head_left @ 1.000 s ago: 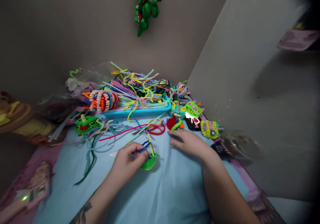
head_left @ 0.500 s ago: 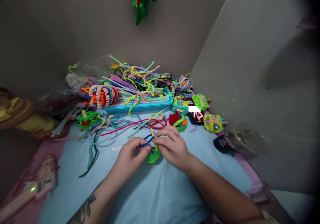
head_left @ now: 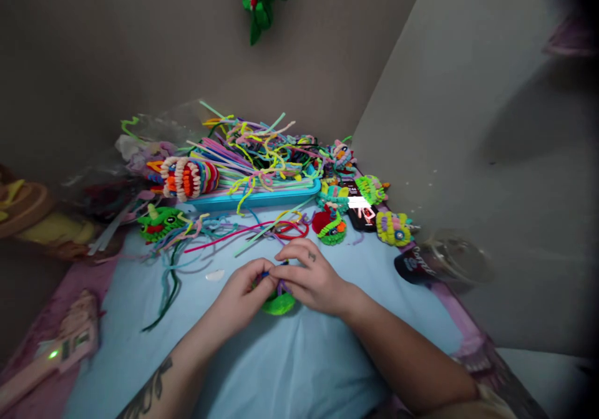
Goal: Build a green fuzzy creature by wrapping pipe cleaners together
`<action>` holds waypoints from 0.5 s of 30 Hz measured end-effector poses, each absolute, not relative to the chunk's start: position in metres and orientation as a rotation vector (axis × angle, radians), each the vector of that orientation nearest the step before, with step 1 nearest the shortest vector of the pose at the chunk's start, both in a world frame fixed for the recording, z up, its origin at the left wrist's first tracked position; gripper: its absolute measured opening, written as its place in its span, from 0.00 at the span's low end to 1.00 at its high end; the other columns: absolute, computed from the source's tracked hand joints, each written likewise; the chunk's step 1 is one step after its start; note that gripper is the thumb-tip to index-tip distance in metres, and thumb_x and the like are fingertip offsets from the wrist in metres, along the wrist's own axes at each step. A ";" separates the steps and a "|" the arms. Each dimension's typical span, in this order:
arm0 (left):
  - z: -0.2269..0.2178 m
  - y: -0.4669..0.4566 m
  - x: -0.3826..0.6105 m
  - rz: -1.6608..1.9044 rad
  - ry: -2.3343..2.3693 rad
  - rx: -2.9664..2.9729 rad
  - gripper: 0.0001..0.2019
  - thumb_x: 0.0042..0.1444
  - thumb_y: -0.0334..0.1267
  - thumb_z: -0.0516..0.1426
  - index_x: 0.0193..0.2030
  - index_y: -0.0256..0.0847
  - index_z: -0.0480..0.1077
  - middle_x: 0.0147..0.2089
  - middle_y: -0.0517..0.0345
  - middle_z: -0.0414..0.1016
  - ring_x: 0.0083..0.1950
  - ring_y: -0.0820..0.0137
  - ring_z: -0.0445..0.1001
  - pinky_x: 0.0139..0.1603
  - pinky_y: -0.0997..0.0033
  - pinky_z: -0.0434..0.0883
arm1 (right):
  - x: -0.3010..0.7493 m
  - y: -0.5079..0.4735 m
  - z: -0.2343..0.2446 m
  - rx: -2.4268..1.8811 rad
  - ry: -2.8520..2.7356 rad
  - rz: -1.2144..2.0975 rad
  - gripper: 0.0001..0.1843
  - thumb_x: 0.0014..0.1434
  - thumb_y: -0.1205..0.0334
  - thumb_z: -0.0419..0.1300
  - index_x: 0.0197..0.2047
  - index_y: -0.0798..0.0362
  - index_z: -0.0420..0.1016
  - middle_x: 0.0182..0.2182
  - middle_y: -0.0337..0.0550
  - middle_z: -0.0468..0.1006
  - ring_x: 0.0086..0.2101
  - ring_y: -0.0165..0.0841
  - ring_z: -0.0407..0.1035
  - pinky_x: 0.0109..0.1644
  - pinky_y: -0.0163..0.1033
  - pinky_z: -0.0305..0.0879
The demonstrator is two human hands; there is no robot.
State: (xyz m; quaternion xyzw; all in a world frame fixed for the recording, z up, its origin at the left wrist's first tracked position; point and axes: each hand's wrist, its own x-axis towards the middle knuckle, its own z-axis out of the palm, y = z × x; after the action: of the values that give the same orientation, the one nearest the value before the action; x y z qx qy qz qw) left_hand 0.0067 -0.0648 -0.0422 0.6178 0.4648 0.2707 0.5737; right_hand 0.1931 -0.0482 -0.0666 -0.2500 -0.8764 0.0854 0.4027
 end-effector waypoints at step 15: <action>-0.034 -0.067 0.005 0.650 1.113 1.454 0.12 0.56 0.44 0.51 0.29 0.37 0.65 0.27 0.62 0.62 0.30 0.73 0.60 0.31 0.74 0.60 | 0.193 -0.051 -0.056 -0.659 -1.957 0.413 0.05 0.56 0.67 0.62 0.37 0.50 0.76 0.35 0.44 0.75 0.40 0.35 0.69 0.47 0.47 0.66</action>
State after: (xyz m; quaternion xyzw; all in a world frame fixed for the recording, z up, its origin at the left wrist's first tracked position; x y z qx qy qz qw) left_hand 0.0050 -0.0671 -0.0342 0.6177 0.4731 0.2764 0.5641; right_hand 0.1926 -0.0512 -0.0561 -0.2720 -0.8076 0.1705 0.4948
